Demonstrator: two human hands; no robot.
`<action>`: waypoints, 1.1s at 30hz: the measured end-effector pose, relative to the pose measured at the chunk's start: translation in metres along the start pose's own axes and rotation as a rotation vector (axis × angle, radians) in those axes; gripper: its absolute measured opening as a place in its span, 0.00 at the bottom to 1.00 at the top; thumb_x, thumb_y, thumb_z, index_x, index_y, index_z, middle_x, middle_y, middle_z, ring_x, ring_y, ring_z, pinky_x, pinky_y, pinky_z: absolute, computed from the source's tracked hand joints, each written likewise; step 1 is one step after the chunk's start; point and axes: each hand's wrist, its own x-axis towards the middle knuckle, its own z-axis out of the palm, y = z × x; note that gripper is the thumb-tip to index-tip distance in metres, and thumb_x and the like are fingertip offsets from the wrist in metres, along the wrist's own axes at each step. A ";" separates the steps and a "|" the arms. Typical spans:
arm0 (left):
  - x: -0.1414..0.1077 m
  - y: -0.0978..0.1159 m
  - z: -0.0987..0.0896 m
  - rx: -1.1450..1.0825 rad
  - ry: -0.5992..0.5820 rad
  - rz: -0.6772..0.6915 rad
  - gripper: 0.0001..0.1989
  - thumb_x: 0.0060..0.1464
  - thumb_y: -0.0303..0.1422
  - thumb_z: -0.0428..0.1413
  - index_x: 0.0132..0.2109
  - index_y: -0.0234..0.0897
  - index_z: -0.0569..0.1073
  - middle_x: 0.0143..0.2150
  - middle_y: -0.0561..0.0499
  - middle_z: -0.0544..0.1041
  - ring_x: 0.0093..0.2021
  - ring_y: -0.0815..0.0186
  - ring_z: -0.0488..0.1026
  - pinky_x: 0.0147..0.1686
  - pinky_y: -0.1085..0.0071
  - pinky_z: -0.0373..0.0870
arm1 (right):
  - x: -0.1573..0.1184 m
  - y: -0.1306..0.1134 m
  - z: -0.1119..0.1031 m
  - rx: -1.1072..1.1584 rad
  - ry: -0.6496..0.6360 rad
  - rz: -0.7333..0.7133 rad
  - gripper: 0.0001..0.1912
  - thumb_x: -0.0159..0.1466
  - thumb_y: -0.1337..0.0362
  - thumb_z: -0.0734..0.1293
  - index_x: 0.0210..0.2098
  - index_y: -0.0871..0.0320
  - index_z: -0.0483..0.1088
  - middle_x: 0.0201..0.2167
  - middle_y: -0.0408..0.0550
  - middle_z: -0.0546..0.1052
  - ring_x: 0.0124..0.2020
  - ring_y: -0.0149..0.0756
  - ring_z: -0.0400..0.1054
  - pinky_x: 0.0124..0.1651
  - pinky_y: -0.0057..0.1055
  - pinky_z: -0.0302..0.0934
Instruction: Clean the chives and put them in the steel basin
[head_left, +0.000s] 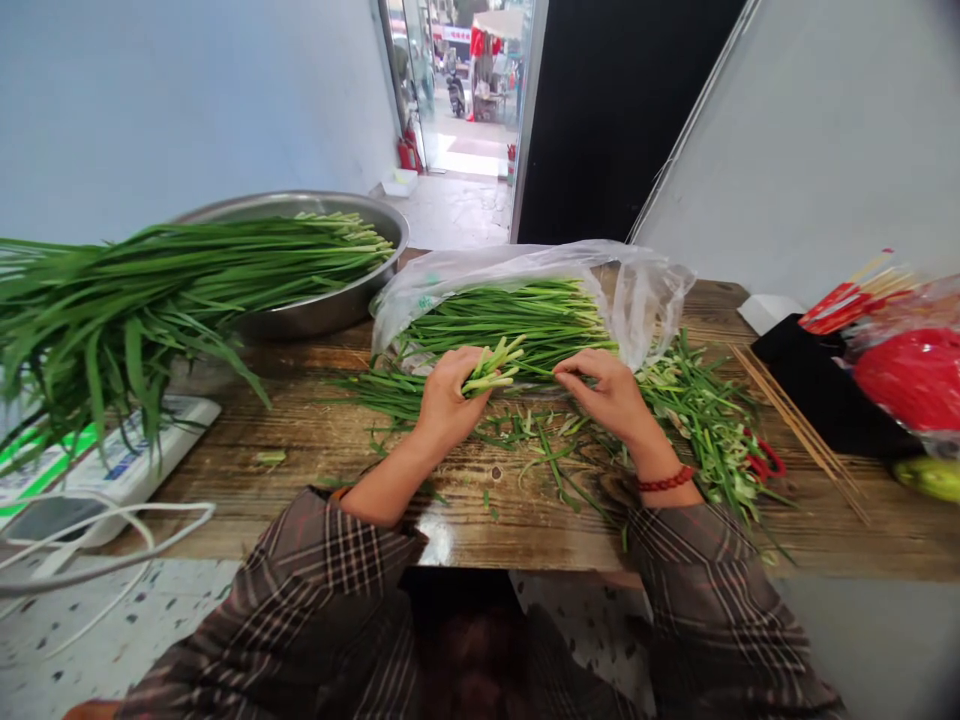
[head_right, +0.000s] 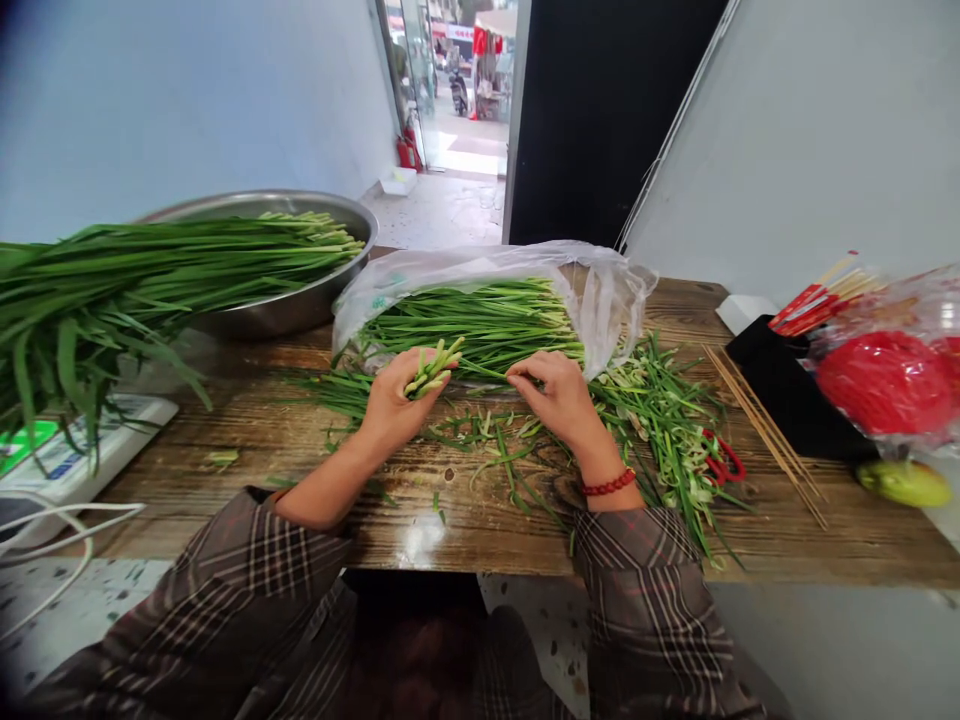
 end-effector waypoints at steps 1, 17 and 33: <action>0.000 0.001 0.000 -0.013 -0.004 -0.006 0.07 0.57 0.31 0.55 0.39 0.36 0.78 0.41 0.47 0.78 0.43 0.61 0.74 0.45 0.64 0.70 | 0.000 -0.002 0.001 0.001 -0.003 -0.006 0.08 0.65 0.62 0.65 0.34 0.55 0.75 0.32 0.46 0.79 0.35 0.37 0.70 0.43 0.36 0.59; -0.003 -0.004 0.006 0.150 -0.159 -0.187 0.06 0.54 0.30 0.54 0.30 0.36 0.73 0.31 0.50 0.77 0.34 0.64 0.71 0.36 0.70 0.66 | 0.001 -0.016 0.006 0.144 0.238 0.223 0.12 0.66 0.57 0.62 0.30 0.55 0.72 0.30 0.46 0.77 0.35 0.36 0.70 0.42 0.34 0.61; -0.002 -0.002 0.000 0.049 -0.108 -0.231 0.09 0.56 0.34 0.54 0.32 0.35 0.74 0.30 0.51 0.77 0.32 0.66 0.70 0.34 0.71 0.64 | 0.002 -0.013 0.004 0.122 0.248 0.073 0.07 0.65 0.64 0.62 0.35 0.54 0.71 0.34 0.47 0.77 0.40 0.37 0.70 0.46 0.36 0.62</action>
